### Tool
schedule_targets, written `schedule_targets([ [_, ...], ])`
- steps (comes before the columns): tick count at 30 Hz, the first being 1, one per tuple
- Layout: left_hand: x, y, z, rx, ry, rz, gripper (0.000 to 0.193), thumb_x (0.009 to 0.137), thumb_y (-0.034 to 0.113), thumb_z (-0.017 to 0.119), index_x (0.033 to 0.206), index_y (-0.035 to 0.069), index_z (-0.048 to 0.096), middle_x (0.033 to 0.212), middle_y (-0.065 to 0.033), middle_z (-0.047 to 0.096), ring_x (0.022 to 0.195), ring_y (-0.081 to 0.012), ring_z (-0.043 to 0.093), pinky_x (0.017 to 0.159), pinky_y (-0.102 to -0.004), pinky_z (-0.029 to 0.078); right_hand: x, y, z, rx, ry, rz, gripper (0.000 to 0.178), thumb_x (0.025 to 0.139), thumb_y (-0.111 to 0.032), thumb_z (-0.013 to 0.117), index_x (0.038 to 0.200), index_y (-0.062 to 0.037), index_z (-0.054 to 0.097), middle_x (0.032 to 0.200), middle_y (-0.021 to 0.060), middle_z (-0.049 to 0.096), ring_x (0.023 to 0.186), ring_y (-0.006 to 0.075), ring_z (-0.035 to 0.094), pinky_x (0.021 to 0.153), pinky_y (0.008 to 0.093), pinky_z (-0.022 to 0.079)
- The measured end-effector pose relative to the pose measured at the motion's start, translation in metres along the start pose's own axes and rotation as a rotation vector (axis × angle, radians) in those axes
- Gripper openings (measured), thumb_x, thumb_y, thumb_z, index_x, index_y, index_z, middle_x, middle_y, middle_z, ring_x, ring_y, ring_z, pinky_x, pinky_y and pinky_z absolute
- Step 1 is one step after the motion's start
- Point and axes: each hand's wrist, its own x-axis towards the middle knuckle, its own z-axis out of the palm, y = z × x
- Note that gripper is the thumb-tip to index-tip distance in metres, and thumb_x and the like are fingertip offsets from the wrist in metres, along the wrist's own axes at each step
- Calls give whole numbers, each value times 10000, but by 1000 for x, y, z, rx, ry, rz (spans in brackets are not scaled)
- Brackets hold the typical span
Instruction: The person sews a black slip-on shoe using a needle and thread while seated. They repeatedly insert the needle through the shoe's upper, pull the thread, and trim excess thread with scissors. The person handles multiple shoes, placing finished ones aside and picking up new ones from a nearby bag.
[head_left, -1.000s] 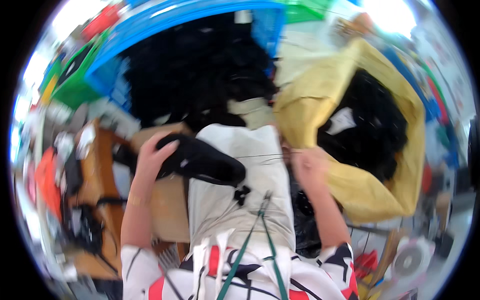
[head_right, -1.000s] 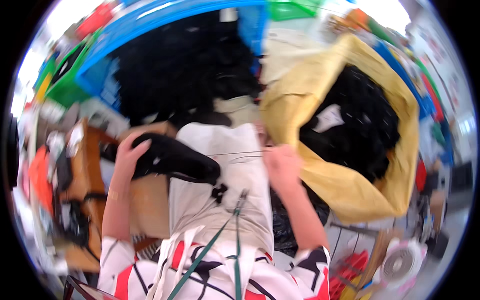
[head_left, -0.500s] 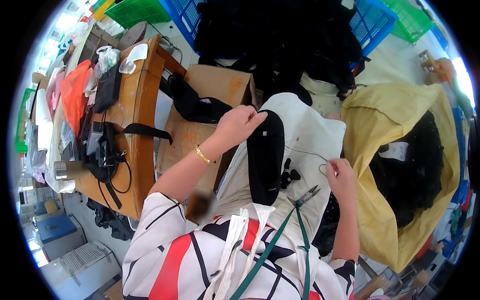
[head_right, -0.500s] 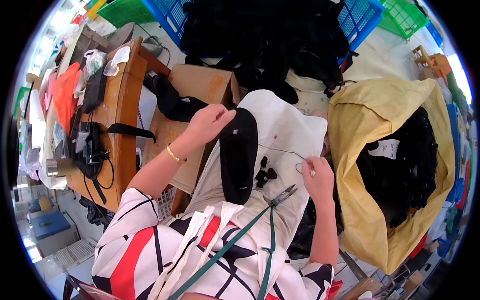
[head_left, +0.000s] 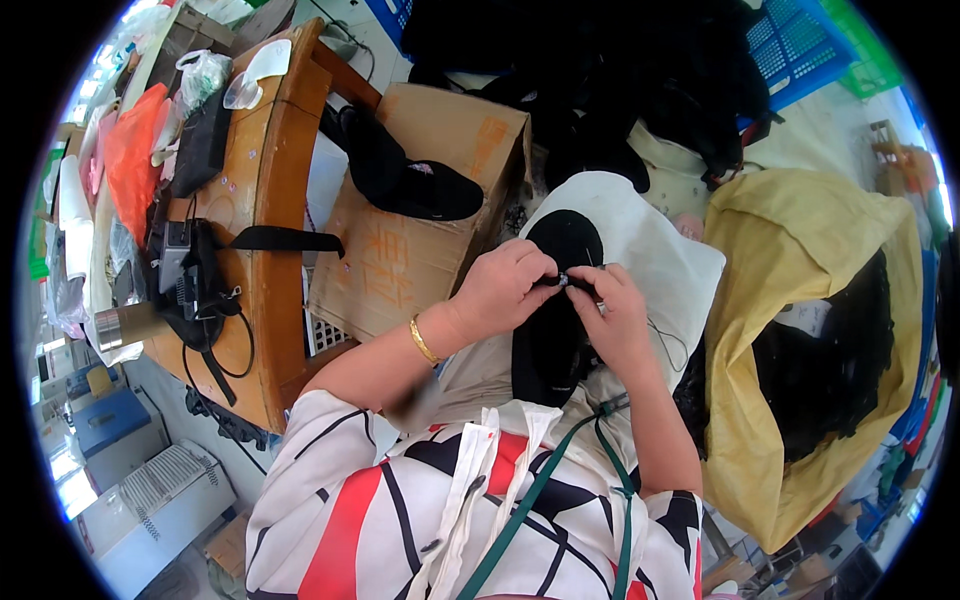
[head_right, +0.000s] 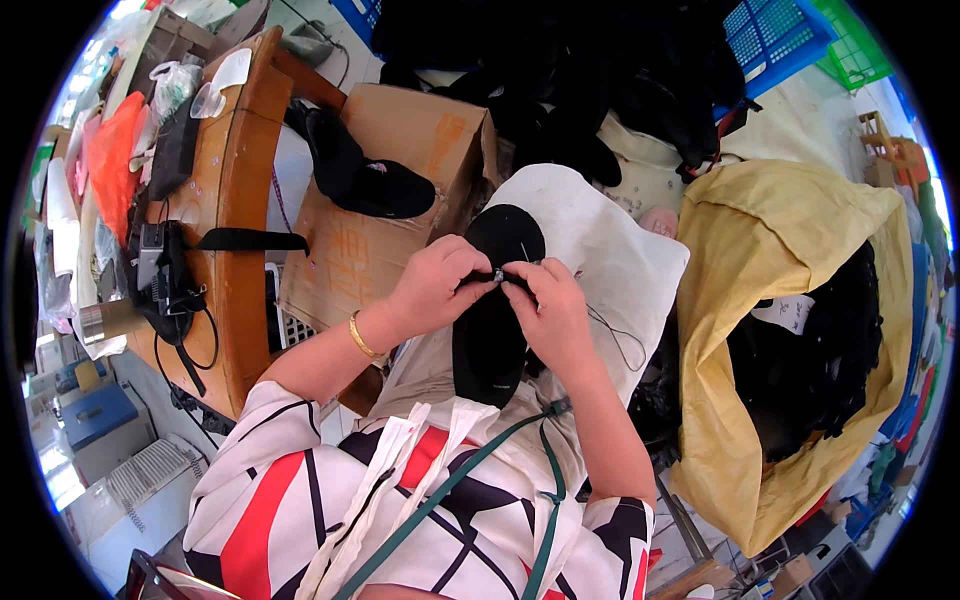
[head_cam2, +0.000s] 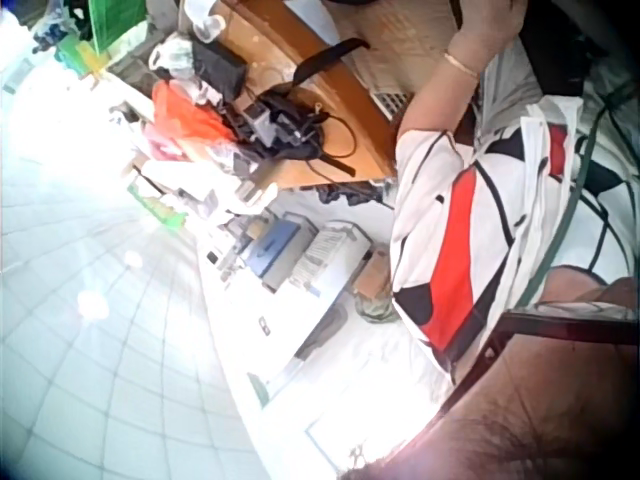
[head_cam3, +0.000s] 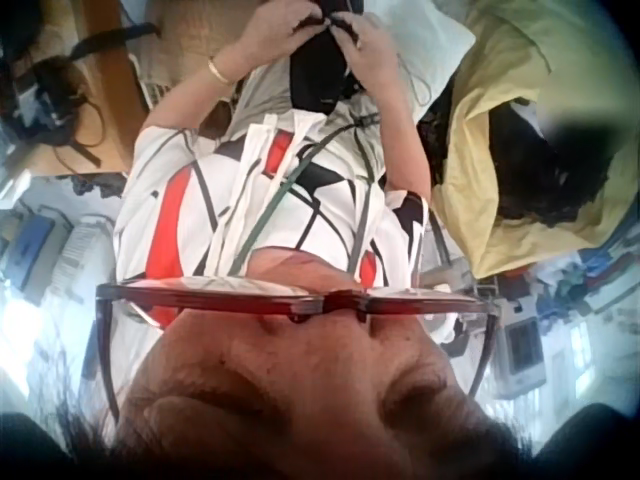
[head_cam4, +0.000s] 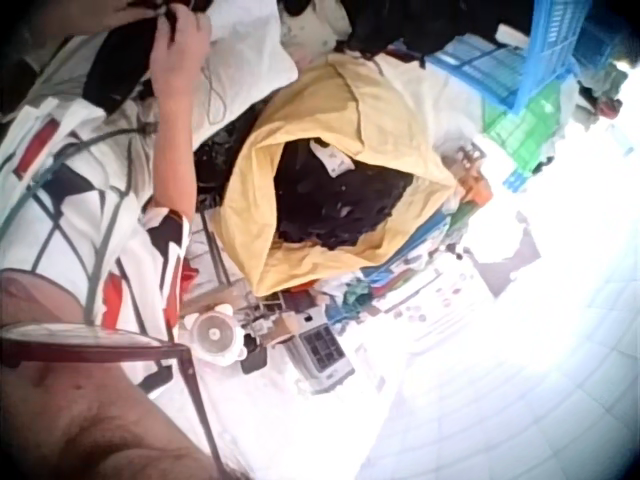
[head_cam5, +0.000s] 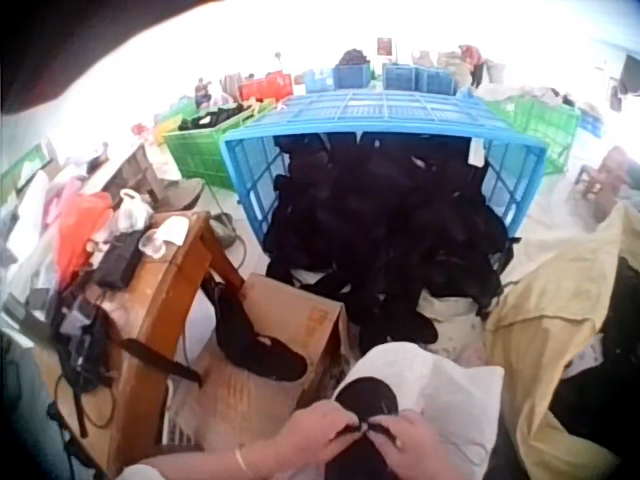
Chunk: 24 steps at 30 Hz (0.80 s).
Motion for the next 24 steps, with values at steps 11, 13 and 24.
schedule_targets([
  [11, -6, 1, 7, 52, 66, -33, 226, 759, 89, 761, 941, 57, 630, 802, -111, 599, 720, -313, 591, 620, -381, 487, 3, 1, 3, -38, 0, -17, 118, 844, -30, 660, 960, -13, 644, 784, 127, 530, 700, 302, 544, 615, 388, 439],
  [13, -7, 2, 6, 24, 58, -51, 208, 774, 95, 753, 942, 46, 642, 801, -116, 599, 708, -296, 587, 612, -366, 482, 3, 1, 4, -57, 2, -39, 115, 845, -30, 654, 958, -15, 641, 786, 129, 531, 706, 310, 547, 617, 393, 440],
  [24, 2, -8, 5, -373, -150, -498, 224, 844, 192, 738, 938, -1, 673, 776, -79, 600, 646, -138, 535, 576, -284, 435, 9, 5, -3, -18, -101, 54, 137, 879, -143, 649, 933, -19, 628, 810, 143, 561, 738, 339, 566, 647, 426, 453],
])
